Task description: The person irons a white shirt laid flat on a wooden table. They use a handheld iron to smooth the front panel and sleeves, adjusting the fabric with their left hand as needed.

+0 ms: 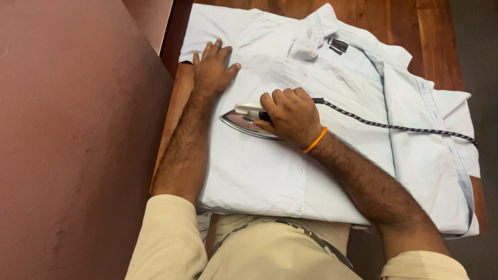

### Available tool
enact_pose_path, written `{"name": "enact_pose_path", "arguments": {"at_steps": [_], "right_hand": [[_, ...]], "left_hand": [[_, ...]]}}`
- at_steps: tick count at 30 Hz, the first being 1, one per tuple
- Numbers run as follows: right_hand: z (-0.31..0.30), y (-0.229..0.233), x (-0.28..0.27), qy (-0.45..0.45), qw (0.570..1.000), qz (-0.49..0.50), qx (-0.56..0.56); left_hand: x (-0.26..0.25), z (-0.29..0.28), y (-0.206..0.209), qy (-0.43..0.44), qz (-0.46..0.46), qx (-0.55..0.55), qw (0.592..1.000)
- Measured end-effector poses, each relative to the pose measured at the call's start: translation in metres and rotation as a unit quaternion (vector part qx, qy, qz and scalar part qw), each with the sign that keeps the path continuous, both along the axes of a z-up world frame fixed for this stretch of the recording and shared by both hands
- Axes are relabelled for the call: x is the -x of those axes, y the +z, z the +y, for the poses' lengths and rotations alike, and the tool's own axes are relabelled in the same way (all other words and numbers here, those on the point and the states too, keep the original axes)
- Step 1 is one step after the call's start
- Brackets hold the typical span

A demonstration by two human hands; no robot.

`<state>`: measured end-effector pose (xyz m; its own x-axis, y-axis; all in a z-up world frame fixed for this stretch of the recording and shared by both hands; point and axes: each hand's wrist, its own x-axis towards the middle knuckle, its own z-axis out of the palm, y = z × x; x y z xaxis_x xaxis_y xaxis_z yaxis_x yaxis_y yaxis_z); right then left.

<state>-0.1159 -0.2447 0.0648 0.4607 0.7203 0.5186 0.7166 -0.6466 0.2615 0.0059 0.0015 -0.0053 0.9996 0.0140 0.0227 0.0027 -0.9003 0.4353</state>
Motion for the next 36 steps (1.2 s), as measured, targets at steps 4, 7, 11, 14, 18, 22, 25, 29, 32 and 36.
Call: {"name": "enact_pose_path", "arguments": {"at_steps": [4,7,11,14,18,22,25,29,32,36], "right_hand": [[-0.0004,-0.0027,0.0004,0.001,1.0,0.002,-0.005],[-0.0002,-0.0014,-0.0002,0.004,1.0,0.003,-0.004],[-0.0005,-0.0015,0.0004,0.005,1.0,-0.001,-0.008],[0.0,-0.0034,0.0006,0.003,1.0,0.001,-0.005],[-0.0005,-0.0021,-0.001,0.0,1.0,0.003,0.0],[-0.0006,-0.0036,0.0,0.004,1.0,-0.006,-0.009],[-0.0002,-0.0025,-0.0003,0.009,1.0,-0.006,-0.013],[0.0,-0.0012,0.0003,0.003,1.0,0.003,-0.008],[0.0006,0.0011,0.002,0.001,1.0,0.011,-0.008],[0.0031,0.0042,-0.008,-0.013,0.999,0.026,-0.024]], "left_hand": [[0.0003,0.0005,-0.0038,-0.005,-0.009,-0.001,1.0],[-0.0001,0.001,-0.0026,-0.006,-0.012,-0.002,1.0],[0.0005,0.0002,-0.0009,-0.003,-0.01,-0.002,1.0],[0.0016,0.0007,-0.002,-0.003,-0.006,-0.002,1.0],[0.0003,-0.0001,-0.0003,-0.003,-0.007,0.002,1.0],[0.0003,-0.0004,-0.0011,-0.003,-0.009,-0.003,1.0],[0.0007,0.0002,-0.0013,-0.004,-0.007,-0.002,1.0],[0.0005,0.0001,-0.0024,-0.005,-0.008,0.005,1.0],[0.0021,0.0003,-0.0015,0.0,-0.01,0.008,1.0],[0.002,0.0002,-0.0003,0.0,-0.011,0.013,1.0]]}}
